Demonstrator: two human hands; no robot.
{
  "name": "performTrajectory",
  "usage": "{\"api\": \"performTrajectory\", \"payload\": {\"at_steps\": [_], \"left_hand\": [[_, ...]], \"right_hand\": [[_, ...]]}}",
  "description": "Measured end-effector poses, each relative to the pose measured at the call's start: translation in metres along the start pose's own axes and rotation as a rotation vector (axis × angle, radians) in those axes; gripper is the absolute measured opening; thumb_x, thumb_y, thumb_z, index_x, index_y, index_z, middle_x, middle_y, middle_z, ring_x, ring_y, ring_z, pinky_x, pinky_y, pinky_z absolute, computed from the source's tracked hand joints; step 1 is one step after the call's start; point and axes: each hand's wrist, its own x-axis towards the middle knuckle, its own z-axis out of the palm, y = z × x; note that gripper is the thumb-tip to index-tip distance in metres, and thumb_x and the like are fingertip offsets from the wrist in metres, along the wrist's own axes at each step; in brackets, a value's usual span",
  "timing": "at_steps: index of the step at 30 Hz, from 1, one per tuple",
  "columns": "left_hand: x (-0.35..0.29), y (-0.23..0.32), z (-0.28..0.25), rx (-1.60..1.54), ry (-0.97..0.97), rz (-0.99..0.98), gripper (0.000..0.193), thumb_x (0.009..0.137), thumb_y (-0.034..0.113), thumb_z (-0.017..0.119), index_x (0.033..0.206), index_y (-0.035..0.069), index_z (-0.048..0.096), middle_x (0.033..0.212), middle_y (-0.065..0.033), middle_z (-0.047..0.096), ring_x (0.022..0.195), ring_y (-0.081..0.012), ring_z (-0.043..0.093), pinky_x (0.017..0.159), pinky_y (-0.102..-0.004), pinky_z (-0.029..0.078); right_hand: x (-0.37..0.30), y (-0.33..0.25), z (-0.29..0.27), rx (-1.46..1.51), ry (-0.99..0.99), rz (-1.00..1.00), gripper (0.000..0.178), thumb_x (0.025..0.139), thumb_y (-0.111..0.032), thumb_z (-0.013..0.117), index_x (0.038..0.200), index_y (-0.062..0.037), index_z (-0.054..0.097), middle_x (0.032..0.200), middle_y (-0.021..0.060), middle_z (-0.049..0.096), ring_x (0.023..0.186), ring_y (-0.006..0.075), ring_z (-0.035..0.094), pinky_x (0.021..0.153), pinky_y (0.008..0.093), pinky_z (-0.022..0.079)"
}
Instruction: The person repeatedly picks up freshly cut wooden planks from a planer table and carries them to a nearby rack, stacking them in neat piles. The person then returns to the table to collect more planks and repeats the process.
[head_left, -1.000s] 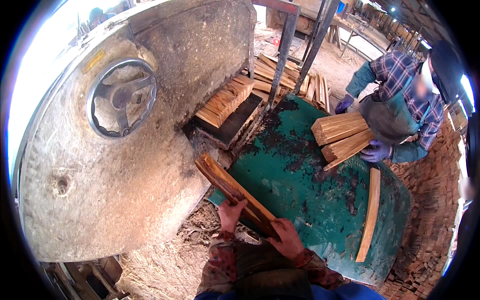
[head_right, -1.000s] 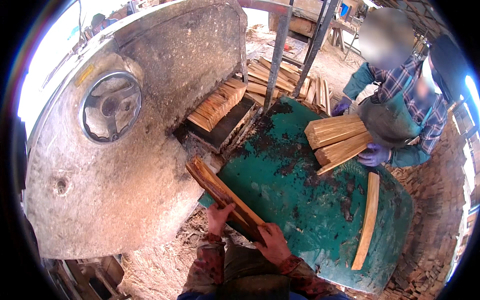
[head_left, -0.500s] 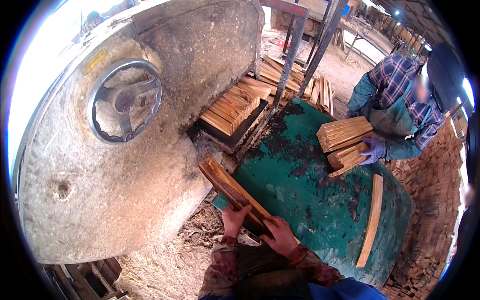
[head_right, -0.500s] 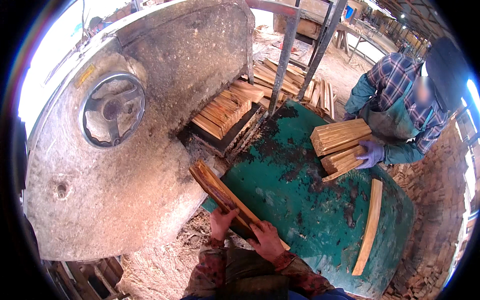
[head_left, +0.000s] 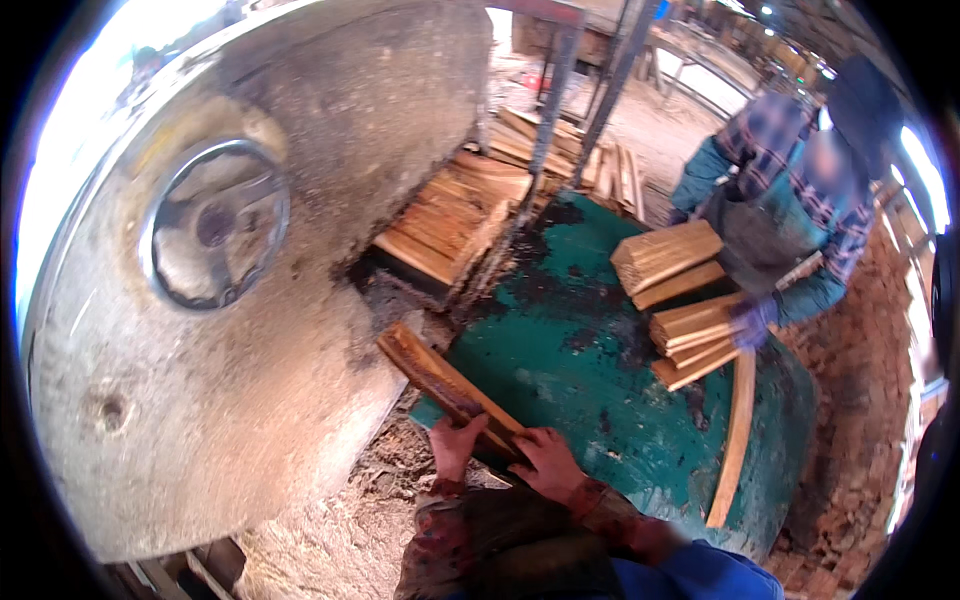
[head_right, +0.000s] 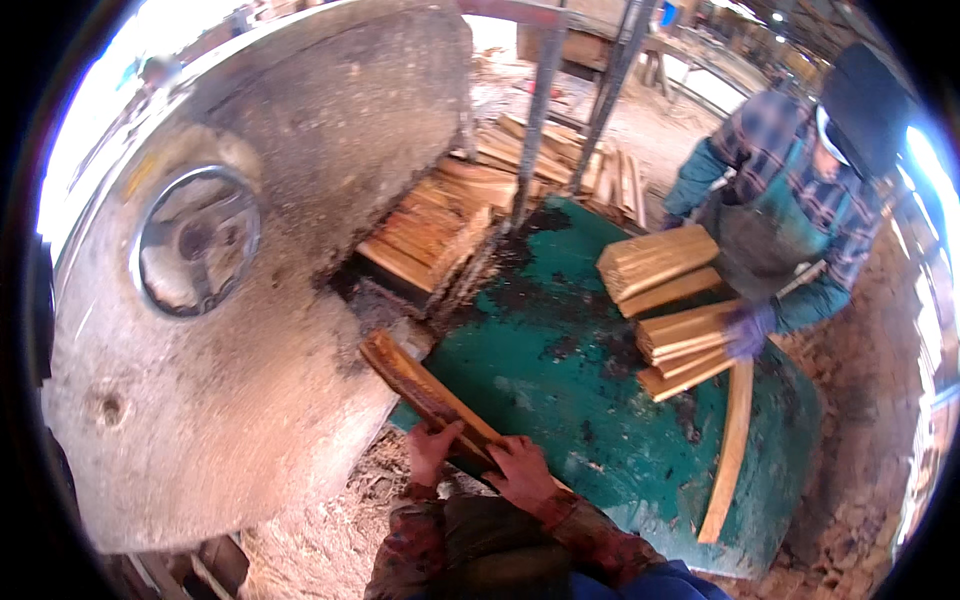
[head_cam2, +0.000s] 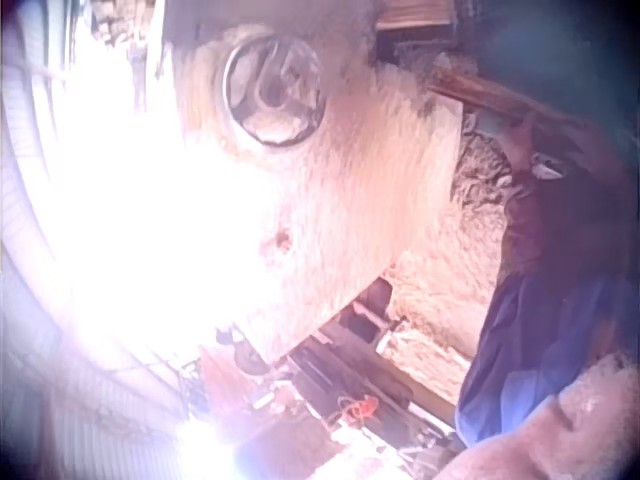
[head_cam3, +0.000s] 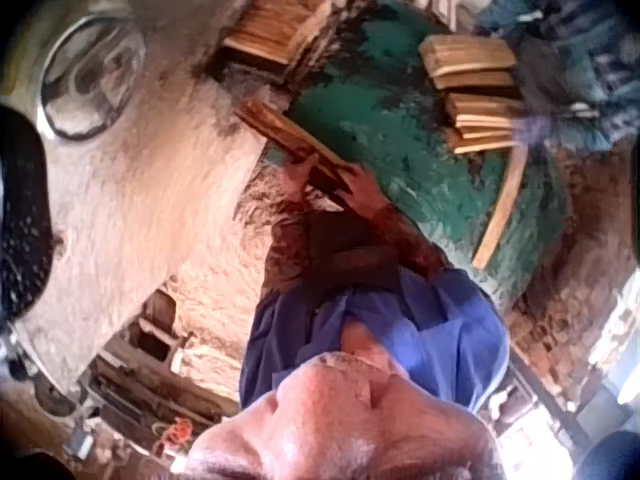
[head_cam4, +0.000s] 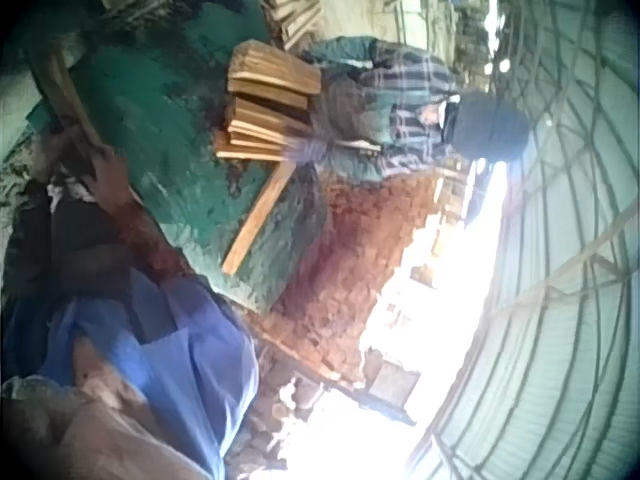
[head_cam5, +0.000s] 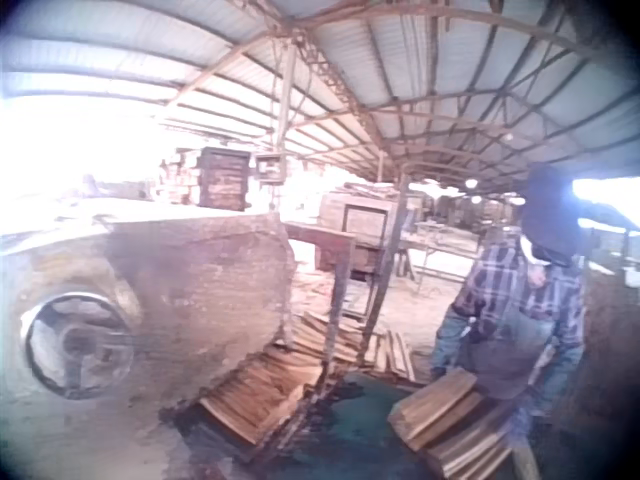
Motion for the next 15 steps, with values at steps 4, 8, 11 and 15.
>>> {"api": "performTrajectory", "payload": {"at_steps": [4, 8, 11, 15], "left_hand": [[-0.005, 0.020, 0.007, -0.063, -0.022, 0.003, 0.029, 0.075, 0.015, 0.081, 0.093, -0.005, 0.069, 0.081, -0.0076, 0.069, 0.068, -0.0127, 0.063, 0.059, -0.0274, 0.052], [-0.006, 0.025, 0.008, -0.042, -0.031, 0.006, 0.032, 0.076, 0.014, 0.081, 0.097, -0.006, 0.067, 0.085, -0.0088, 0.069, 0.070, -0.0139, 0.063, 0.060, -0.0283, 0.053], [-0.005, 0.023, 0.006, -0.022, -0.019, -0.082, 0.035, 0.076, 0.014, 0.081, 0.100, -0.007, 0.065, 0.089, -0.0107, 0.069, 0.072, -0.0160, 0.064, 0.060, -0.0297, 0.054], [-0.003, 0.018, 0.001, -0.045, -0.039, -0.075, 0.034, 0.076, 0.013, 0.080, 0.099, -0.007, 0.065, 0.091, -0.0119, 0.069, 0.073, -0.0172, 0.065, 0.061, -0.0307, 0.055]], "right_hand": [[0.000, 0.006, 0.004, 0.010, 0.056, 0.008, 0.050, 0.078, -0.026, 0.072, 0.122, -0.0062, 0.057, 0.119, 0.0143, 0.052, 0.114, 0.0357, 0.047, 0.091, 0.0479, 0.042], [-0.003, 0.009, 0.010, 0.019, 0.078, 0.051, 0.048, 0.079, -0.025, 0.072, 0.121, -0.0081, 0.058, 0.119, 0.0125, 0.051, 0.115, 0.0346, 0.046, 0.091, 0.0475, 0.042], [-0.003, 0.008, 0.009, 0.046, 0.086, 0.056, 0.046, 0.080, -0.025, 0.071, 0.120, -0.0087, 0.058, 0.118, 0.0121, 0.052, 0.114, 0.0346, 0.047, 0.091, 0.0475, 0.041], [-0.003, 0.005, 0.008, 0.050, 0.086, 0.058, 0.042, 0.081, -0.024, 0.070, 0.119, -0.0092, 0.058, 0.117, 0.0123, 0.053, 0.112, 0.0349, 0.048, 0.092, 0.0471, 0.041]]}}
